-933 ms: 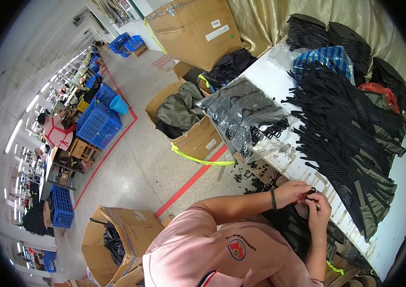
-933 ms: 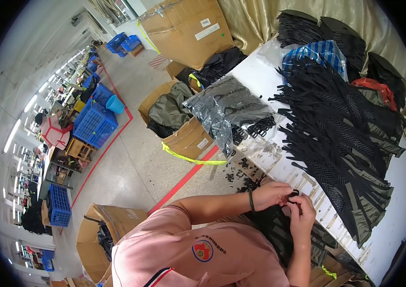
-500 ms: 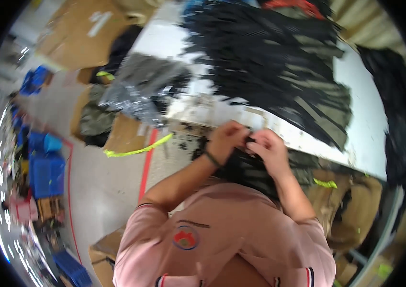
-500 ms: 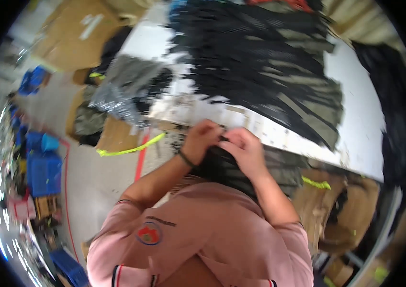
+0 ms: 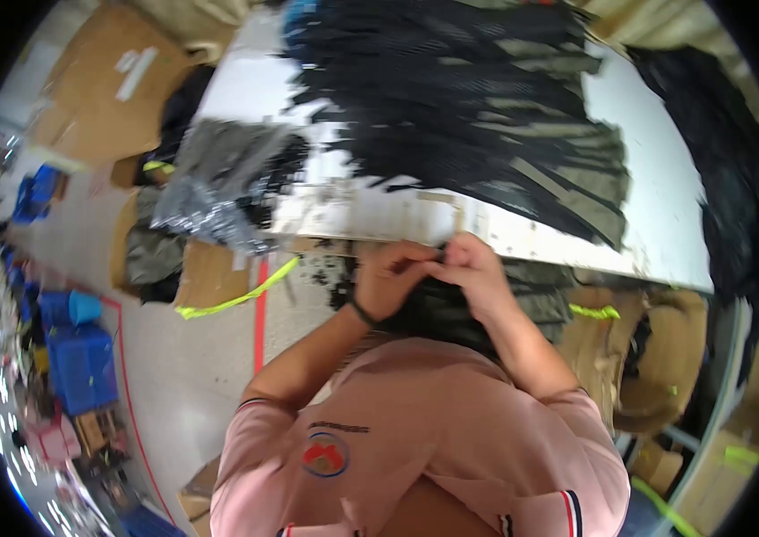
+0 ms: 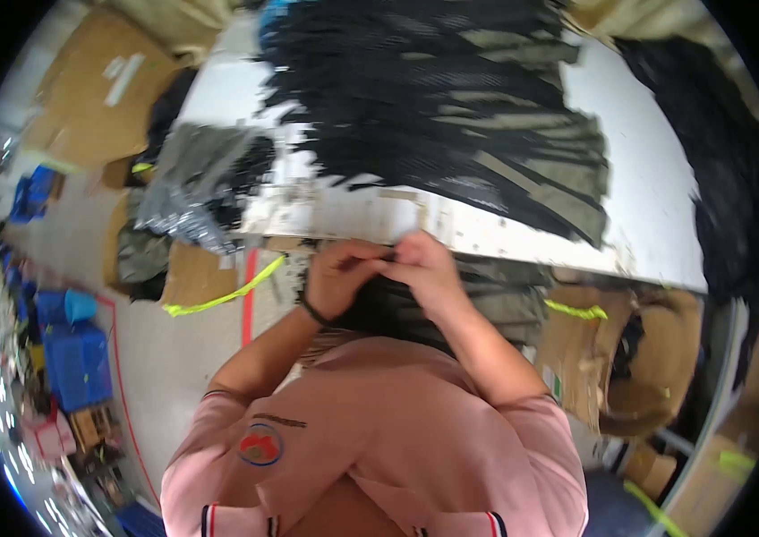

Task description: Assembling plastic buckles onto fabric mesh straps and placing them into a plastic bag.

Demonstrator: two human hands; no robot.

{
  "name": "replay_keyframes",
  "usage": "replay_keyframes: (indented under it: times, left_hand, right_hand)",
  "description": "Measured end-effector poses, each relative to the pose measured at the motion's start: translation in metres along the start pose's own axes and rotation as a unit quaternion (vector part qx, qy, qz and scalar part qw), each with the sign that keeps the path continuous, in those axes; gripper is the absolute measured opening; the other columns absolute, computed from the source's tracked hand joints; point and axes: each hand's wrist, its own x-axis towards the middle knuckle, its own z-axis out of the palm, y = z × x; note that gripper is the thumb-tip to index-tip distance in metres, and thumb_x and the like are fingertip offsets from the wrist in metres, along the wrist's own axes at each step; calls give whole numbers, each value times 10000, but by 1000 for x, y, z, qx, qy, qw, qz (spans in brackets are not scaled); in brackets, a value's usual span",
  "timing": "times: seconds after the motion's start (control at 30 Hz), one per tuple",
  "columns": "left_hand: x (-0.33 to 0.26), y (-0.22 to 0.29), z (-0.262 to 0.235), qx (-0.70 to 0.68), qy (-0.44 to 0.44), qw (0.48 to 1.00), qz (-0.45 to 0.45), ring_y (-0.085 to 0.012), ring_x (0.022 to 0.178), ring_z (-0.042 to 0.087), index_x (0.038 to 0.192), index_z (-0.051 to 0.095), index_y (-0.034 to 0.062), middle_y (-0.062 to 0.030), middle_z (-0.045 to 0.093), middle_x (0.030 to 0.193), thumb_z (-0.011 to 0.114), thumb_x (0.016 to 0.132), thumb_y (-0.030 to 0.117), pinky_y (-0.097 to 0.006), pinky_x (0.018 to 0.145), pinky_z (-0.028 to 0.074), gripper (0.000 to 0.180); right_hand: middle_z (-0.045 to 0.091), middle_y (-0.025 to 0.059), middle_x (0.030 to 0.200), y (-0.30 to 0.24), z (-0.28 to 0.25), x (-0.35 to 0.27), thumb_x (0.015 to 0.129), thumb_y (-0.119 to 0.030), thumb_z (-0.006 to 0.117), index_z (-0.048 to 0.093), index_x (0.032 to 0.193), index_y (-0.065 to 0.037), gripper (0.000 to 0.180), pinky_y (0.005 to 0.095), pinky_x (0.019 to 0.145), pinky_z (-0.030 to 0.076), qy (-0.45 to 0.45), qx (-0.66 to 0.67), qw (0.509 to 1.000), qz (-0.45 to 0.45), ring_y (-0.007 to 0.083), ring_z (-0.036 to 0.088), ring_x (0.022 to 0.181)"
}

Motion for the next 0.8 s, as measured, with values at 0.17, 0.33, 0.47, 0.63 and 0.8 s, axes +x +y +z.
replay_keyframes:
  times: [0.17,0.33,0.47,0.63,0.8]
  left_hand:
    - [-3,-6,7,36,-44,998,34,-108,772,622,870,647,10,-65,667,854,673,802,128,-242,707,497,139]
    - [-9,-17,8,-112,-87,990,-14,-148,958,588,884,601,-31,-143,604,1029,658,821,26,-262,808,486,103]
    - [-8,-19,6,-170,-69,983,-31,-113,919,566,944,558,-5,-92,568,1032,676,807,35,-248,808,468,185]
    - [-1,0,5,-101,-72,992,13,-85,825,492,916,548,39,-19,491,951,695,772,48,-232,692,427,206]
    - [0,0,5,30,-99,990,95,-109,818,493,828,562,48,-32,478,922,655,736,-14,-234,682,425,144]
  right_hand:
    - [431,-63,683,-13,-6,-15,686,50,699,477,759,-114,286,179,553,364,22,1,998,54,47,431,627]
    - [425,-53,662,-15,-10,-15,702,120,642,440,756,-97,301,159,523,334,-4,-42,999,20,28,402,589]
    - [472,-29,678,-8,-2,-10,724,121,622,437,803,-78,283,161,511,362,16,-43,999,-30,36,437,578]
    - [484,-18,693,-25,3,-8,808,42,600,497,905,-49,168,178,535,386,13,10,1000,-18,45,456,597]
    - [509,-22,726,-40,-12,-8,915,-84,518,569,884,-15,91,192,594,380,-71,-159,984,25,49,450,649]
